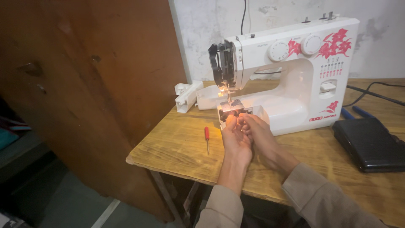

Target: The person services a sewing machine on a wooden table. They turn the handwheel, open the bobbin area, remove the needle plate cover, and use a screwdriver to unscrew and adjust components under the needle plate, working on the machine's lower mechanism.

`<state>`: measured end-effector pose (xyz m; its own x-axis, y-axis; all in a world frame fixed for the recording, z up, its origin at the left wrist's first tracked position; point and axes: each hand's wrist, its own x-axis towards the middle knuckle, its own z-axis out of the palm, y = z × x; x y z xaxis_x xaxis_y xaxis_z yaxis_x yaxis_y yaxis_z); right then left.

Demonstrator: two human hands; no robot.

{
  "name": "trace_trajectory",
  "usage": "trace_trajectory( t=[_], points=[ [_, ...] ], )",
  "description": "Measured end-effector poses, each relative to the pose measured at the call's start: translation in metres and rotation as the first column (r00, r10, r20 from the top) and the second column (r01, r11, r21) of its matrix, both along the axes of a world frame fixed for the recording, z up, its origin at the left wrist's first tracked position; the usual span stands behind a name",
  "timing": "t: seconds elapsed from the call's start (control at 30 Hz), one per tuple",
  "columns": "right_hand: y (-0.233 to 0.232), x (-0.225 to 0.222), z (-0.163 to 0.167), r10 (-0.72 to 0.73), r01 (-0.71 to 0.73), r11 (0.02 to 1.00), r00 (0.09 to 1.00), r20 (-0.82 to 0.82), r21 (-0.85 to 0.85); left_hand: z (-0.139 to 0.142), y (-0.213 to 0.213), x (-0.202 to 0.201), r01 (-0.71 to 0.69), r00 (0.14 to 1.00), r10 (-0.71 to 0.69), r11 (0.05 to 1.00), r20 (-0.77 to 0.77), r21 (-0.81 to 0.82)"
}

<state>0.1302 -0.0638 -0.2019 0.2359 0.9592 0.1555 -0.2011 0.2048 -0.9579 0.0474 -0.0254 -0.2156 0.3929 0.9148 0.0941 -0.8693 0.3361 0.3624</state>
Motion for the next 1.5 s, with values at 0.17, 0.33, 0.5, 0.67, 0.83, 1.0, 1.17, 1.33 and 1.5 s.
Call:
trace_trajectory(
  t=[0.17,0.33,0.5,0.67,0.83,1.0,1.17,1.33,1.5],
  points=[
    [-0.001,-0.002,0.004,-0.050,0.051,0.998,0.998,0.030,-0.021,-0.001,0.001,0.000,0.024,0.996,-0.024,1.000,0.081,0.005],
    [-0.005,-0.001,0.007,-0.057,0.059,0.998,0.995,0.077,-0.030,-0.004,0.004,0.001,0.064,0.989,-0.062,0.998,0.134,-0.008],
    [-0.003,0.001,0.008,-0.042,0.046,0.998,0.996,0.084,-0.037,-0.008,0.007,0.002,0.103,0.986,-0.097,0.994,0.133,-0.039],
    [-0.001,0.003,0.004,-0.074,0.082,0.994,0.991,0.107,-0.072,-0.007,0.007,0.006,0.098,0.990,-0.096,0.995,0.104,-0.007],
    [0.002,0.002,0.003,-0.058,0.062,0.996,0.997,0.056,-0.061,-0.004,0.003,0.004,0.102,0.987,-0.101,0.995,0.122,-0.006],
    [0.002,0.002,0.003,-0.051,0.055,0.997,0.997,0.059,-0.060,0.000,-0.001,0.004,0.103,0.989,-0.097,0.994,0.110,-0.048],
    [0.003,0.002,0.004,0.008,-0.008,1.000,1.000,0.015,0.019,-0.001,0.000,0.005,0.056,0.998,-0.054,0.996,0.026,-0.073],
    [-0.002,0.001,0.007,0.011,-0.011,1.000,1.000,0.014,-0.001,-0.005,0.004,0.007,-0.023,0.994,0.011,0.993,-0.106,-0.113],
    [-0.004,-0.003,0.007,0.069,-0.060,0.996,0.989,-0.135,0.067,-0.009,0.011,0.008,-0.039,0.987,0.028,0.997,-0.158,-0.064]
  ],
)
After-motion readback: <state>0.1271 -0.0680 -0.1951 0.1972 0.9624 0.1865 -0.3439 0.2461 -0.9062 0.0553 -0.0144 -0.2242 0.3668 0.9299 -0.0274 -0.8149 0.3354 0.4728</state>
